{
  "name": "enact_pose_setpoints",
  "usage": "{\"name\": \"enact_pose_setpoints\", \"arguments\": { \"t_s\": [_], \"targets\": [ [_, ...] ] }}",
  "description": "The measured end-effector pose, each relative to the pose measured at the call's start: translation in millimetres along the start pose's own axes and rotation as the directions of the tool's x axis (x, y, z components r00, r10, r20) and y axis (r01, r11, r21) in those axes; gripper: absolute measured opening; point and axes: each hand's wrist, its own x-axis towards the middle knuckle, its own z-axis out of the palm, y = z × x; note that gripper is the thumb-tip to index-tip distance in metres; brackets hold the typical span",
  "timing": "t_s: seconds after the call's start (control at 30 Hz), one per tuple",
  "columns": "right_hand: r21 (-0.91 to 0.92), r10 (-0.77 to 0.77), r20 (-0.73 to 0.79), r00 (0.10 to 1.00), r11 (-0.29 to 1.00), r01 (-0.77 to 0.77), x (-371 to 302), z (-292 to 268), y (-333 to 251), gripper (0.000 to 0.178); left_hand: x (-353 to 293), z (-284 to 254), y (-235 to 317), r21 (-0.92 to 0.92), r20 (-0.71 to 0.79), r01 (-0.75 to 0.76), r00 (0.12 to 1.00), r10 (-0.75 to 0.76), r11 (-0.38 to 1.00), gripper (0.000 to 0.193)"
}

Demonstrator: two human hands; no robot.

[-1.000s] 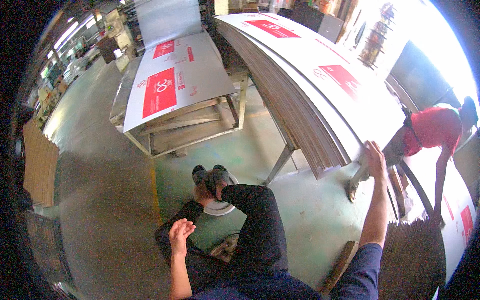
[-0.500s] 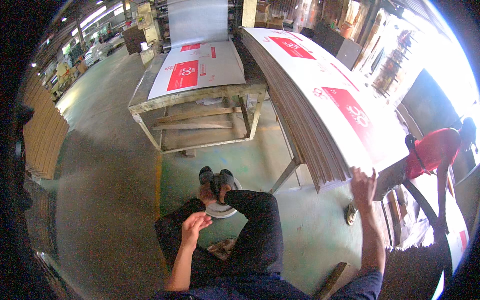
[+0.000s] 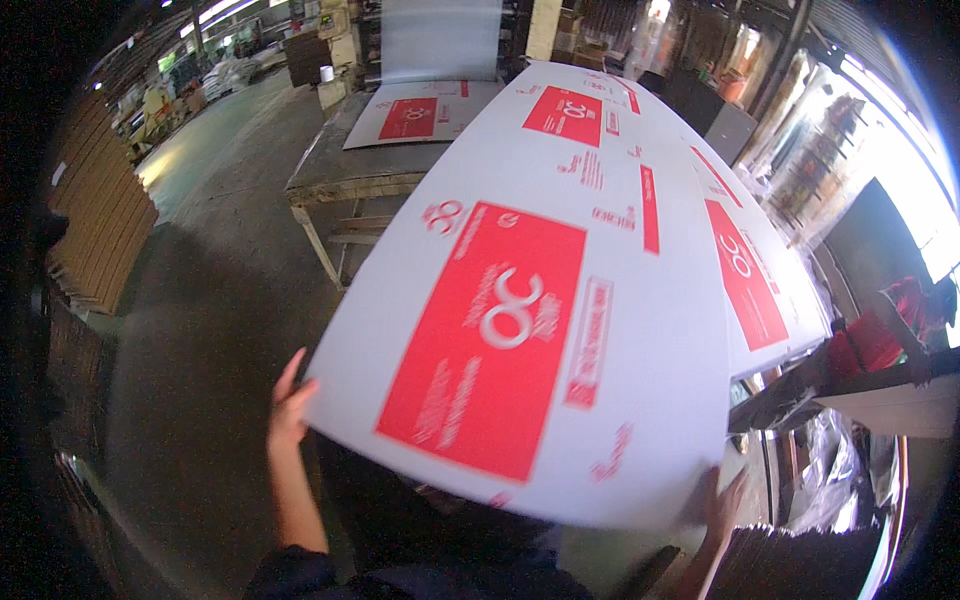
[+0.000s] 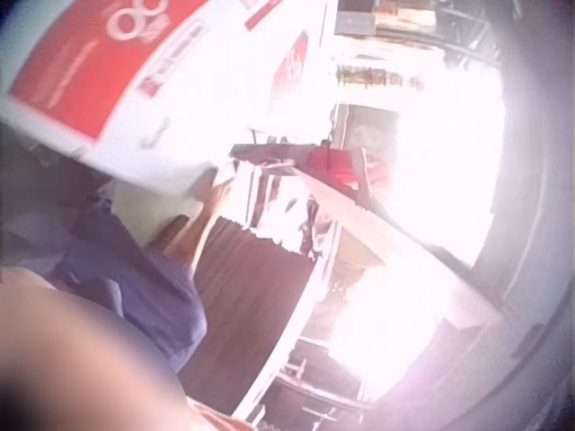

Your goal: The person repeatedly picks up large white cardboard sheets with red branding from a table and places them onto a growing stack on the right. The action is continuous and repetitive throughout the clip.

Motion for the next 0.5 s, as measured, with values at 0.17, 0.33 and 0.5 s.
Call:
{"name": "enact_pose_setpoints", "arguments": {
  "t_s": [0.17,0.33,0.5],
  "targets": [
    [0.526,-0.144,0.174,0.974,0.85,0.032,-118.5,94.9,43.1,0.061,-58.0,-121.9,-37.2,0.159,-0.406,0.139,0.912,-0.064,0.977,0.055],
    [0.437,-0.157,0.213,0.964,0.898,0.05,-95.9,99.0,-44.5,0.05,-83.3,-182.5,-110.9,0.028,-0.604,0.107,0.794,-0.068,0.994,0.055],
    [0.472,-0.569,0.141,0.81,0.758,0.45,-40.9,134.4,-142.3,0.036,-66.4,-214.9,-152.7,-0.024,-0.687,-0.101,0.724,0.057,0.995,0.042]
  ]
}}
